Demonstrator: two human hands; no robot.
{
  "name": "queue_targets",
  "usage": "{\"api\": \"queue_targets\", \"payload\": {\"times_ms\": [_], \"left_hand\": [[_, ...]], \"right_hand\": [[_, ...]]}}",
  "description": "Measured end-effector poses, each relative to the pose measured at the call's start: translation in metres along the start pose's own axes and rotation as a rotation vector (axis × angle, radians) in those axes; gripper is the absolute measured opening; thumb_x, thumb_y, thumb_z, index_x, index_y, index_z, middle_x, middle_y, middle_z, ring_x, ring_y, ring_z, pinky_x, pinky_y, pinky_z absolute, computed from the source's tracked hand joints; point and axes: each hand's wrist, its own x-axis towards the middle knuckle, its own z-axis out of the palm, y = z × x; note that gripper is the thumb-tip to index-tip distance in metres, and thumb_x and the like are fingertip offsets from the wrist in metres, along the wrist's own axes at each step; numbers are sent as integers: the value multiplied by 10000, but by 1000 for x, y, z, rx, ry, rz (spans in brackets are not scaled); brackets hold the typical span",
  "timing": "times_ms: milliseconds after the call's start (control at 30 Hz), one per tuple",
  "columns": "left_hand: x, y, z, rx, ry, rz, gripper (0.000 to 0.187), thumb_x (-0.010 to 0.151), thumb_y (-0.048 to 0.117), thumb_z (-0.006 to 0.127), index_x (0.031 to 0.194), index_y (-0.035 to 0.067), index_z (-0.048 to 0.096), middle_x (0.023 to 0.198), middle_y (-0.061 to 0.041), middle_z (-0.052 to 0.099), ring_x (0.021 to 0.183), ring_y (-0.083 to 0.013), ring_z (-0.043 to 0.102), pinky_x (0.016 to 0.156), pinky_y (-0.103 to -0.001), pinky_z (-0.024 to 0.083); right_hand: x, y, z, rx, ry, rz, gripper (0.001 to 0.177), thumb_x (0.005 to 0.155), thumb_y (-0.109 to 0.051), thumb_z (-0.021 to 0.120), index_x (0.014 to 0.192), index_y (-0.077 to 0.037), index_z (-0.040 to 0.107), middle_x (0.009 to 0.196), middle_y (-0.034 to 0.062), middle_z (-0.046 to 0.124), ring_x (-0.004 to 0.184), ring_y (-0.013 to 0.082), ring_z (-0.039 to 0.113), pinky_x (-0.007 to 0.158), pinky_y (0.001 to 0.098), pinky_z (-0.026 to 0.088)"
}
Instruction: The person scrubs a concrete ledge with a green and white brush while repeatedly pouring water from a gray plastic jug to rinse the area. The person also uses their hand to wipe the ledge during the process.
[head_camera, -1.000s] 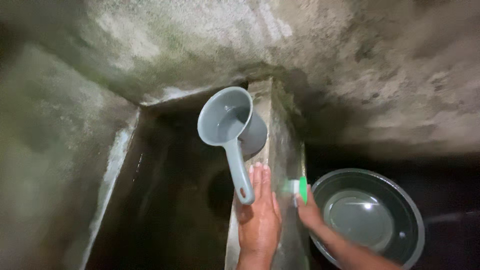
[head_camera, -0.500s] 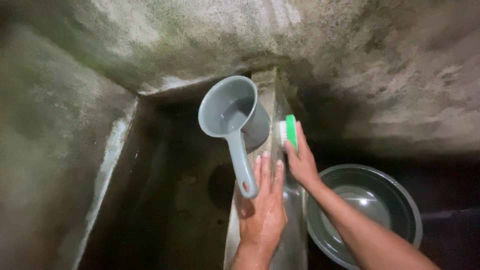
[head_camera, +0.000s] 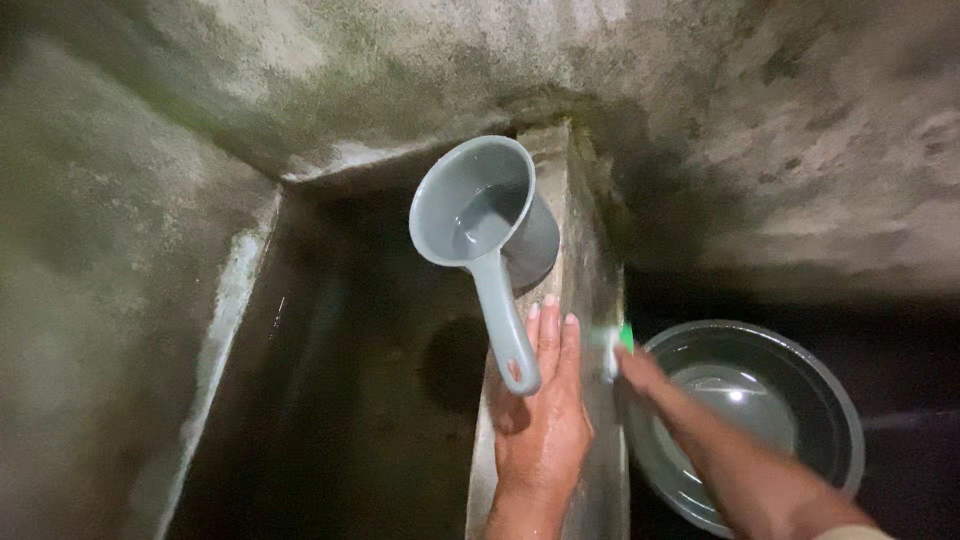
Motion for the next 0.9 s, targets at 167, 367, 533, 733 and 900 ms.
{"api": "queue_targets", "payload": {"times_ms": [167, 367, 533, 733, 900], "left_hand": [[1, -2, 2, -85, -9, -12, 710, 724, -7, 669, 1421, -19, 533, 1579, -175, 407, 1465, -331, 349, 1185, -448, 280], [2, -7, 8, 13, -49, 15, 676, 761, 52, 621, 1425, 0, 507, 1596, -160, 365, 1483, -331, 327, 1190, -460, 242], [4, -11, 16, 16, -24, 26, 655, 812, 50, 587, 1461, 32, 494, 1633, -146, 328, 1490, -336, 308, 1168, -452, 254], [6, -12, 9, -97, -65, -9, 636, 808, 3, 542, 1441, 53, 527, 1635, -133, 324, 1501, -332, 308, 1179, -430, 304], [4, -11, 10, -108, 2, -5, 518, 938, 99, 566, 1454, 71, 543, 1625, -139, 360, 1492, -339, 345, 1188, -469, 306]], "right_hand": [[7, -135, -36, 219, 175, -355, 505, 1044, -362, 478, 1452, -72, 548, 1351, 192, 690, 1250, 331, 625, 1082, 379, 459], [-79, -145, -19, 186, 246, -447, 714, 1009, -329, 525, 1611, -75, 237, 1656, 140, 333, 1515, 239, 339, 1187, 314, 282], [-165, -82, 12, 156, 177, -384, 702, 1022, -311, 497, 1631, -137, 195, 1677, 138, 291, 1541, 260, 284, 1215, 331, 237], [-238, -89, 26, 179, 188, -337, 697, 998, -290, 543, 1609, -172, 229, 1683, 117, 283, 1543, 249, 274, 1204, 360, 235], [-175, -195, -11, 169, 285, -748, 663, 1037, -231, 523, 1609, -35, 252, 1651, 207, 354, 1528, 319, 356, 1208, 378, 293]]}}
